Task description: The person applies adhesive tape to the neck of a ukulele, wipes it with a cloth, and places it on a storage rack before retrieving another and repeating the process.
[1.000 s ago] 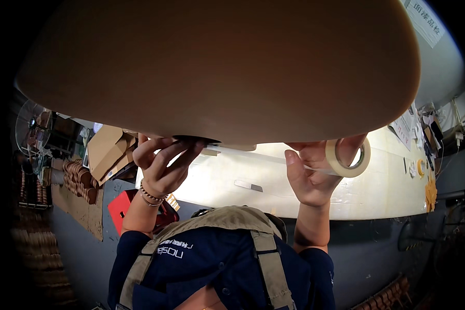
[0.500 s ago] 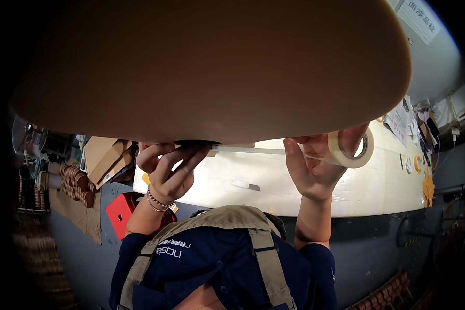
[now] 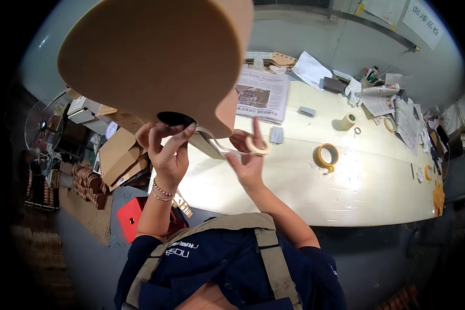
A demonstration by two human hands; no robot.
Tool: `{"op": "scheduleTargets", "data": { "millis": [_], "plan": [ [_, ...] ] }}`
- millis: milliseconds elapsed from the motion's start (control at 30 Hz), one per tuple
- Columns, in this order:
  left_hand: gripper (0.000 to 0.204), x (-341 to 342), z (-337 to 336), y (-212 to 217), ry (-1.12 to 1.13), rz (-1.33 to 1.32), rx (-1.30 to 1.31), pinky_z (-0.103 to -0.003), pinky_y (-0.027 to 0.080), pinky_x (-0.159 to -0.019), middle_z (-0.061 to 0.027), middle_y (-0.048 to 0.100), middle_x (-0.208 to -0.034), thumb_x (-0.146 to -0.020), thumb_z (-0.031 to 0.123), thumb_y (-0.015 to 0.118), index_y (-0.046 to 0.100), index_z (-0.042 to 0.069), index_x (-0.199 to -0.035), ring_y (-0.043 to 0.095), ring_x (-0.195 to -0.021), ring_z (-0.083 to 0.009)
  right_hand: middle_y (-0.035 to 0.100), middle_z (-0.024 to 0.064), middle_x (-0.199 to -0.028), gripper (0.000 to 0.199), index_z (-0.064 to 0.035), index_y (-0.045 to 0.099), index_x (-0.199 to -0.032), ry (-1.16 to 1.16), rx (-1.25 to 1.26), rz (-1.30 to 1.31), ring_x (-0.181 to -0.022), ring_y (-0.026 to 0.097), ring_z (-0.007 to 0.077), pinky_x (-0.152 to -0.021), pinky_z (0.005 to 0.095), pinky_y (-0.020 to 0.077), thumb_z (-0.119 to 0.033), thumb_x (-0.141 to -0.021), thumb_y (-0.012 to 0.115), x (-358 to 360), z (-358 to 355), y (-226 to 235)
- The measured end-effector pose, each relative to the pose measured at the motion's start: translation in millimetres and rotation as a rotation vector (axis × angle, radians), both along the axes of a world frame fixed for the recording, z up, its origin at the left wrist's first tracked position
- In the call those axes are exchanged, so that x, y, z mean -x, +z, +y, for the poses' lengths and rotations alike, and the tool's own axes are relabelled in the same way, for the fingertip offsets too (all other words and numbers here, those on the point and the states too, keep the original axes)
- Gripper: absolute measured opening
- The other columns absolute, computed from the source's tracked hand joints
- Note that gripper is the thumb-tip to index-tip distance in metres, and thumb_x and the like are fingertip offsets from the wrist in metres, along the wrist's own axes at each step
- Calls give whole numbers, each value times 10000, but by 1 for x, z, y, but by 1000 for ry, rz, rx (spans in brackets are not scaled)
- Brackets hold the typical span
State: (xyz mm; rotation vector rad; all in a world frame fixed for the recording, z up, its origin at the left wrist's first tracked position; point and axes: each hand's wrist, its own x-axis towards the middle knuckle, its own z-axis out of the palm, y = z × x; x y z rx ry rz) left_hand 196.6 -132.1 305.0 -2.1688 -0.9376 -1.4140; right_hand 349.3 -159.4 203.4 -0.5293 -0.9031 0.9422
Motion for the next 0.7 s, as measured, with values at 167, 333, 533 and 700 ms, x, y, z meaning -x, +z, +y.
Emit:
{"op": "scheduleTargets", "data": {
  "millis": [167, 333, 533, 700],
  "plan": [
    [198, 28, 13, -10, 25, -104, 33, -350, 301, -842, 37, 604, -826, -737, 73, 691, 707, 176, -906, 430, -894, -217, 597, 95, -1072, 569, -27, 417, -1214, 87, 106, -313, -995, 596, 178, -855, 279, 483, 5, -741, 732, 58, 48, -29],
    [200, 41, -12, -53, -82, -302, 343, -351, 311, -860, -18, 584, -867, -762, 84, 695, 655, 88, -958, 420, -922, -234, 651, 92, -972, 386, -35, 557, -1070, -142, 266, -609, -893, 643, 193, -775, 286, 509, 56, -724, 705, 27, -9, -29],
    [403, 21, -64, -188, -348, -581, 1214, -376, 279, -1015, -99, 513, -1176, -796, 98, 665, 523, 21, -1165, 419, -1144, -242, 662, 84, -840, 401, -59, 591, -1049, -374, 262, -1155, -787, 631, 265, -686, 361, 487, 46, -669, 669, -55, -76, -104],
    [466, 4, -65, -237, -441, -665, 1572, -369, 228, -1051, -103, 437, -1317, -842, 92, 631, 426, 13, -1253, 373, -1238, -185, 650, 90, -839, 490, -85, 571, -1131, -365, 369, -1366, -783, 607, 291, -728, 390, 477, 3, -665, 695, -85, -88, -137]
  ]
}}
